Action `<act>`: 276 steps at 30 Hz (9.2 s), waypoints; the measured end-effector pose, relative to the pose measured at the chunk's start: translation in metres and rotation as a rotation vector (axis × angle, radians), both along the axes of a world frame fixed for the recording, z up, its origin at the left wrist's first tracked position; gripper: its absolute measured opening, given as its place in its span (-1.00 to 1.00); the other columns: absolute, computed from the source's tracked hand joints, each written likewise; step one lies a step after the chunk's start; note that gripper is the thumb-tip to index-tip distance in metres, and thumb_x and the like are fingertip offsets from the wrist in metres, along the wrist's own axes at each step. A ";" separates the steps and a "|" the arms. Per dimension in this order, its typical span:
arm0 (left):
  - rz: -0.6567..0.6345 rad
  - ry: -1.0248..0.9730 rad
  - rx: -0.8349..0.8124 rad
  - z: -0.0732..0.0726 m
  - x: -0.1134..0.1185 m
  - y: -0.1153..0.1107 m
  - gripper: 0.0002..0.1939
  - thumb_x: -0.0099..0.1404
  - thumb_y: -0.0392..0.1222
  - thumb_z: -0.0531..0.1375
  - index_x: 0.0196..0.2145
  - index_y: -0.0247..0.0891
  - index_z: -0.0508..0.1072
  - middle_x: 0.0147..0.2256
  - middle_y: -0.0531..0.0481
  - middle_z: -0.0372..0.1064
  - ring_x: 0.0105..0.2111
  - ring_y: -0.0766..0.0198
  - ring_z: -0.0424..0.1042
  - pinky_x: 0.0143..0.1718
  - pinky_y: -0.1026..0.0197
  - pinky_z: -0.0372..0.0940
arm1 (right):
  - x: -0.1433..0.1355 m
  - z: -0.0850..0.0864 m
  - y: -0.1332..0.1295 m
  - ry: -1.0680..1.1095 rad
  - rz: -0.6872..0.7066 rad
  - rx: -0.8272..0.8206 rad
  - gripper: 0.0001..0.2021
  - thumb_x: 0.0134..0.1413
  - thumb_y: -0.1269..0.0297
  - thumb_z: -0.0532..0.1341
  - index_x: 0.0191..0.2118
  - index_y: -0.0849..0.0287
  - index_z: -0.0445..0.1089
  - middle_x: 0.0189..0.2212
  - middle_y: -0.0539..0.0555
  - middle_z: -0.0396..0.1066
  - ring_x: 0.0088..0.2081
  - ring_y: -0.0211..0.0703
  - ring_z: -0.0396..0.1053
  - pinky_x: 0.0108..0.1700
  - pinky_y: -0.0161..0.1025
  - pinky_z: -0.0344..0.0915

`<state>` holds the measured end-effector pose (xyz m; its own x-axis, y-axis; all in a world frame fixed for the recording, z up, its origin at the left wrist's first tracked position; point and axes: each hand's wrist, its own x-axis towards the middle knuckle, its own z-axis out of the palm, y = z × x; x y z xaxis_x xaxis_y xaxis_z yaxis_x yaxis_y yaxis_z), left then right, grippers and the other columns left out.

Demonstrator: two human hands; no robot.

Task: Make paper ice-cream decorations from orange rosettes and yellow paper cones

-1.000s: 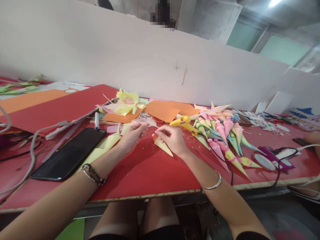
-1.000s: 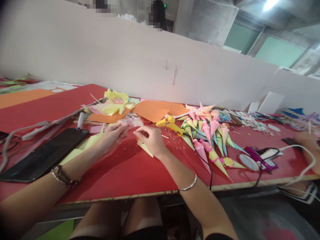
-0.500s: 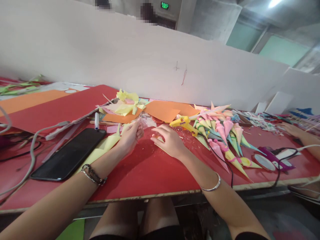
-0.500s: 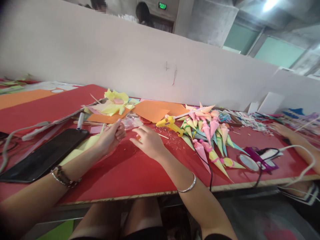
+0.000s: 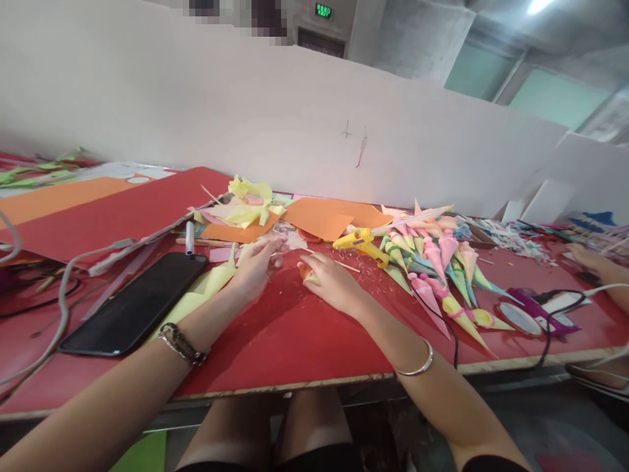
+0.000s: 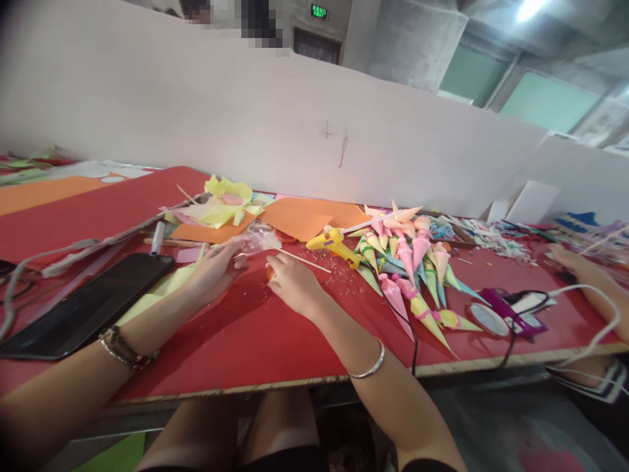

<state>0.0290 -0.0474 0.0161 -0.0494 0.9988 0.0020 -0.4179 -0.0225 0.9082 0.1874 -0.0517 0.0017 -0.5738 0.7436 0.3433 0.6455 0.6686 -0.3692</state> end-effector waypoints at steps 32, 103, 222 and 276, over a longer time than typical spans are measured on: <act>-0.593 0.483 0.018 -0.010 0.005 -0.010 -0.61 0.04 0.06 0.17 -0.62 -0.25 0.11 -0.67 0.20 -0.09 -0.65 0.47 -0.12 -0.61 0.31 -0.14 | -0.010 0.000 -0.001 0.936 0.009 -0.070 -0.70 0.03 0.30 0.14 -0.06 0.06 0.28 -0.18 0.08 0.33 -0.14 -0.21 0.35 -0.06 -0.17 0.35; -0.145 1.067 0.511 -0.004 0.011 -0.015 -0.75 0.20 -0.05 -0.06 -0.49 -0.28 0.18 -0.52 0.07 0.12 -0.52 0.35 0.13 -0.46 0.29 0.08 | -0.005 0.005 0.002 1.054 0.089 -0.125 -0.75 -0.01 0.21 0.14 -0.20 0.07 0.09 -0.07 0.10 0.19 -0.07 -0.22 0.26 -0.05 -0.17 0.32; 0.053 0.720 0.650 -0.002 -0.004 -0.005 -0.80 0.16 -0.13 0.12 -0.49 -0.24 0.16 -0.59 0.15 0.08 -0.61 0.45 0.08 -0.60 0.36 0.03 | -0.008 0.009 -0.012 0.544 0.061 -0.144 -0.81 0.00 0.31 0.05 -0.20 0.14 0.24 -0.41 0.00 0.31 -0.43 -0.25 0.26 -0.36 -0.29 0.22; 0.163 0.787 0.671 -0.003 -0.004 -0.007 -0.87 0.15 -0.17 0.14 -0.45 -0.27 0.28 -0.61 0.14 0.09 -0.62 0.45 0.06 -0.60 0.36 0.01 | -0.009 0.005 -0.008 0.554 -0.007 -0.109 -0.80 -0.04 0.33 0.05 -0.21 0.15 0.21 -0.49 -0.03 0.28 -0.48 -0.27 0.25 -0.40 -0.33 0.22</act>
<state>0.0252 -0.0543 0.0130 0.0722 0.7621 0.6434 0.3393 -0.6254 0.7027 0.1787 -0.0592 0.0067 -0.3247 0.7944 0.5133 0.3394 0.6045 -0.7207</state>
